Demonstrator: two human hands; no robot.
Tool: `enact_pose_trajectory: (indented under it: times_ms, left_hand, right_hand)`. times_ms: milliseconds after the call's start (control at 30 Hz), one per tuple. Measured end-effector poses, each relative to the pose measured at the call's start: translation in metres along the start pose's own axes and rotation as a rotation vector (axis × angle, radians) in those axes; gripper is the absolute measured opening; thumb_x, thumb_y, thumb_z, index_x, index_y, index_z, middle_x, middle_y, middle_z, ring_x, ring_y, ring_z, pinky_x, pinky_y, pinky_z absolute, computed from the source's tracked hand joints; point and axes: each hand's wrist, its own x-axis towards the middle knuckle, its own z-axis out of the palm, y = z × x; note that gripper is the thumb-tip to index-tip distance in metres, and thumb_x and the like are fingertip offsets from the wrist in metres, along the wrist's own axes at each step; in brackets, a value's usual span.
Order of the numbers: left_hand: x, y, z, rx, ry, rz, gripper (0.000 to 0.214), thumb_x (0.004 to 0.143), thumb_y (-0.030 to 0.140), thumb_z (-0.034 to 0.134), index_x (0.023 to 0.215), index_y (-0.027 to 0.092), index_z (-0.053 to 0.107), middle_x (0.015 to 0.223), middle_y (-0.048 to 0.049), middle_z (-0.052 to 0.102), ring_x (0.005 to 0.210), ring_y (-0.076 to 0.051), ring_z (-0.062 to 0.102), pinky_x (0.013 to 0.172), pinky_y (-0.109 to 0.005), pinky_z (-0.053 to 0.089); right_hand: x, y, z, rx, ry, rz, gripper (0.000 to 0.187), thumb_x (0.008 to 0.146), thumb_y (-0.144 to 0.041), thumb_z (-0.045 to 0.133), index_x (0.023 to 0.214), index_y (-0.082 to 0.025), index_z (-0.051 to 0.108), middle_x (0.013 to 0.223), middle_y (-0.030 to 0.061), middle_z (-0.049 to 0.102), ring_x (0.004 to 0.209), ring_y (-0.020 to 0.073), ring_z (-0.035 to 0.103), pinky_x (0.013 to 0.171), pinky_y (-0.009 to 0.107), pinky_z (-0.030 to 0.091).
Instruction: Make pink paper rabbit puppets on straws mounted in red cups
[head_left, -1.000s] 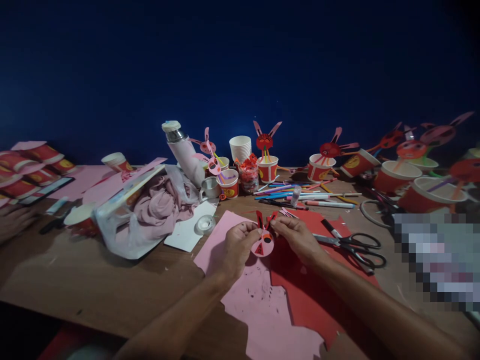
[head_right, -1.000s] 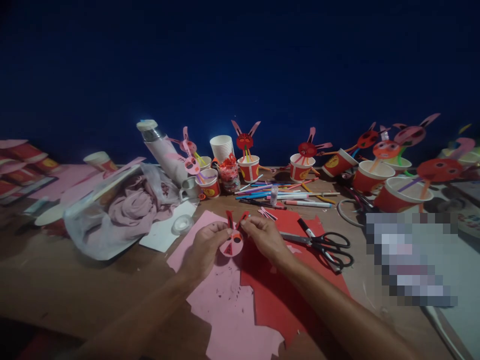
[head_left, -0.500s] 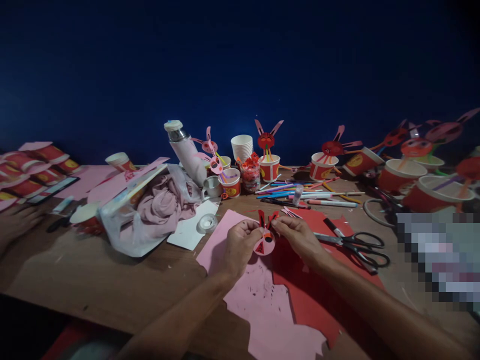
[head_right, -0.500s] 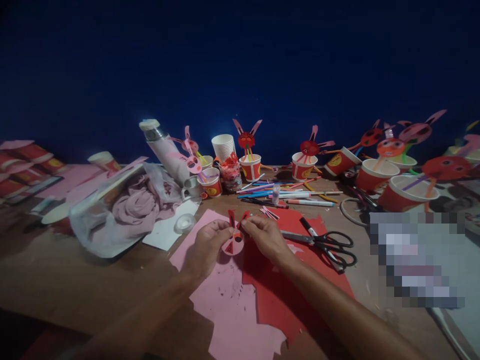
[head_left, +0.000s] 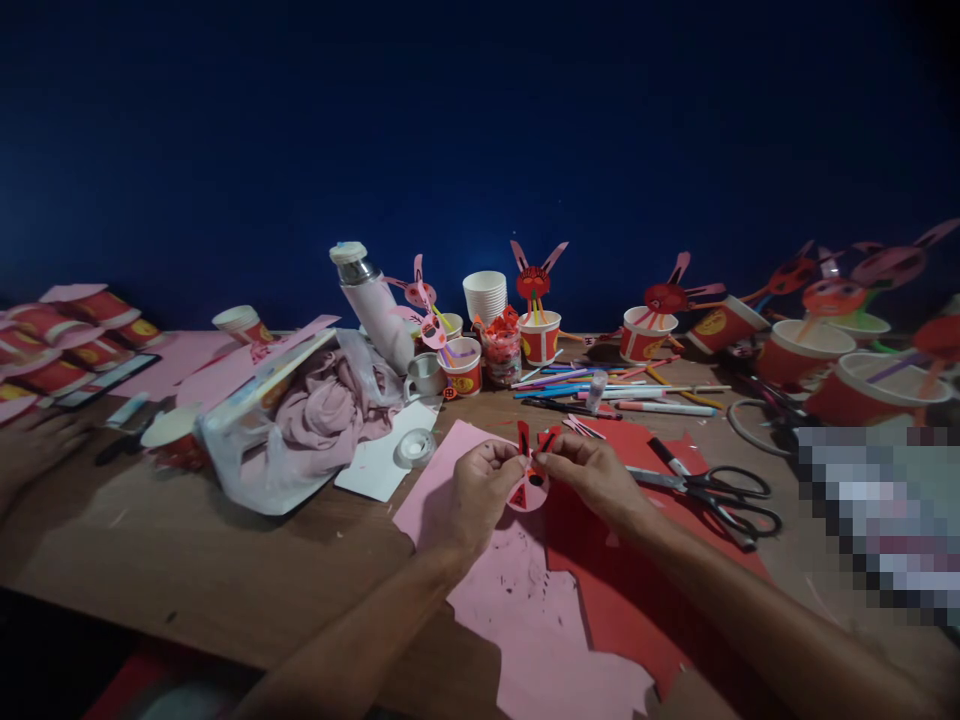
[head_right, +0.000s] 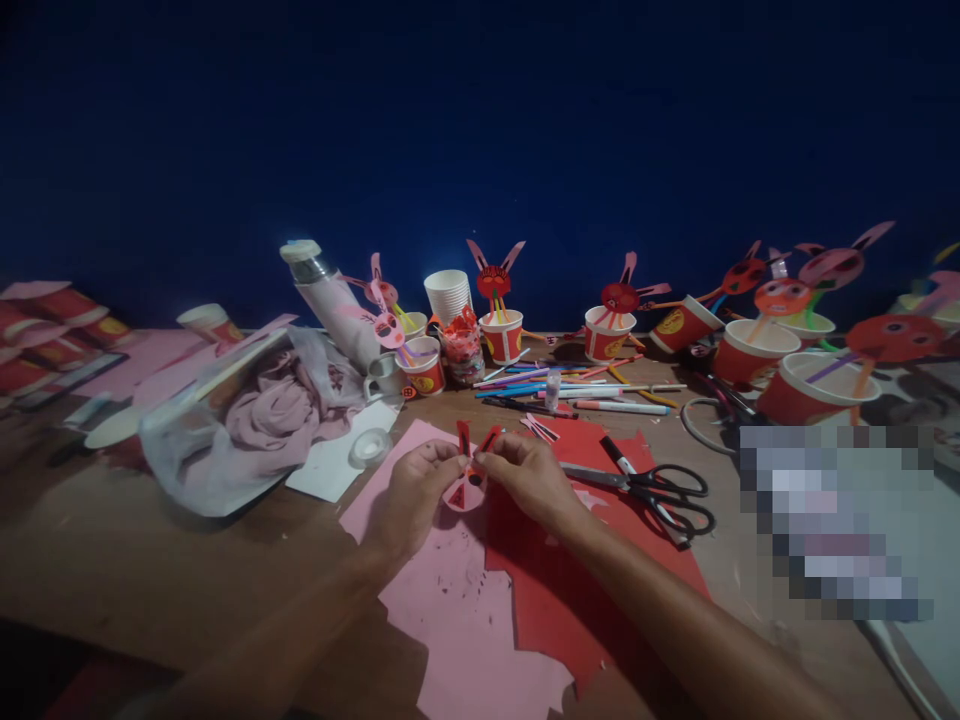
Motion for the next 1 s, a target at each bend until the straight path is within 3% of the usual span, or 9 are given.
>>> enact_pose_trajectory:
  times_ms: [700,1000]
  left_hand:
    - [0.0002,-0.0022,0.0009,-0.015,-0.007,0.018,0.008,0.064,0.021,0.06,0.064,0.015,0.055,0.056,0.0022,0.056,0.05,-0.008,0.049,0.048,-0.019,0.037]
    - [0.0033,-0.0071,0.0012,-0.177,-0.076,0.004,0.015,0.062,0.022,0.064,0.071,0.014,0.054,0.06,0.0017,0.058,0.054,-0.009,0.054,0.055,-0.021,0.041]
  right_hand:
    - [0.0002,0.0046,0.0006,-0.011,0.038,-0.048,0.012,0.068,-0.03,0.06,0.068,-0.019,0.056,0.061,-0.0014,0.057,0.06,0.0139,0.051,0.053,0.025,0.038]
    - [-0.0001,0.008,0.0021,0.045,0.048,-0.104,0.022,0.071,-0.031,0.059,0.088,-0.019,0.051,0.066,-0.0029,0.052,0.061,0.0125,0.052,0.056,0.025,0.041]
